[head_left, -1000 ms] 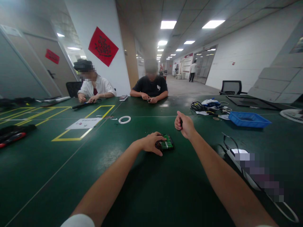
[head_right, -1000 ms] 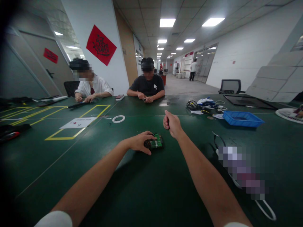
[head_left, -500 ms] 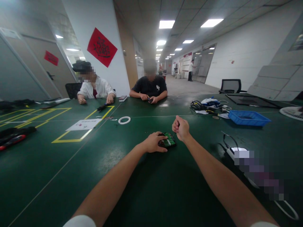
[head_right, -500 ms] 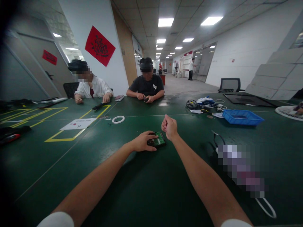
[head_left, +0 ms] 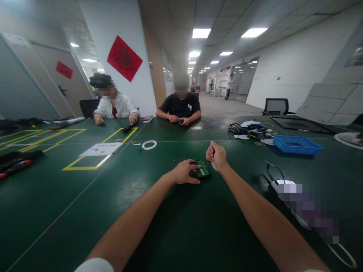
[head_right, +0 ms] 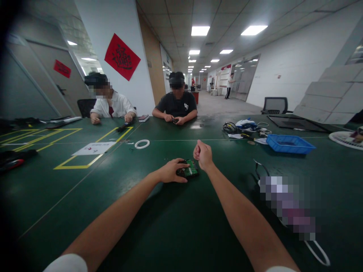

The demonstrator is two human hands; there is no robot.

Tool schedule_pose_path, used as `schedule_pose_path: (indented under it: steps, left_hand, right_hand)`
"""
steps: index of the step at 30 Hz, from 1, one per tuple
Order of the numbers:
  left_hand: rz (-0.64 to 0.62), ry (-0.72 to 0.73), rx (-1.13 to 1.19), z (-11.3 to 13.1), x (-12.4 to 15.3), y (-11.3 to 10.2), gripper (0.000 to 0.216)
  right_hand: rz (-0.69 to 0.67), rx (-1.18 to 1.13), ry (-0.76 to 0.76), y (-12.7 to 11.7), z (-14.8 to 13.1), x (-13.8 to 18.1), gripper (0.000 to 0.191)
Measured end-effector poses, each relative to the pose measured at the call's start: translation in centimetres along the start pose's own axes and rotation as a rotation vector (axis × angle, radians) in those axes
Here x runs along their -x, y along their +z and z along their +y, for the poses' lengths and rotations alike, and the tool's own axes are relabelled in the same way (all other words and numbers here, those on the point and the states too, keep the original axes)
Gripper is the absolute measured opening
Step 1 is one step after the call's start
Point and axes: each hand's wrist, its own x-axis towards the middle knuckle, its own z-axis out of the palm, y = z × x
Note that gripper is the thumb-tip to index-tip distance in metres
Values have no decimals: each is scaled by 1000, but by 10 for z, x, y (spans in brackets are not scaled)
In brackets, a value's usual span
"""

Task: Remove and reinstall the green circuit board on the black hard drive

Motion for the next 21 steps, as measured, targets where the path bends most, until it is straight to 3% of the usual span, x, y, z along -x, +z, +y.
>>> schedule_pose_path:
  steps: [13,21]
  left_hand:
    - [-13,-11,18,-1,0,0,89]
    - [-17,-20,0,-1,-1,2,88]
  right_hand:
    - [-148,46,118,1,-13,4,25]
    - [-190,139,53,4,-10,4,23]
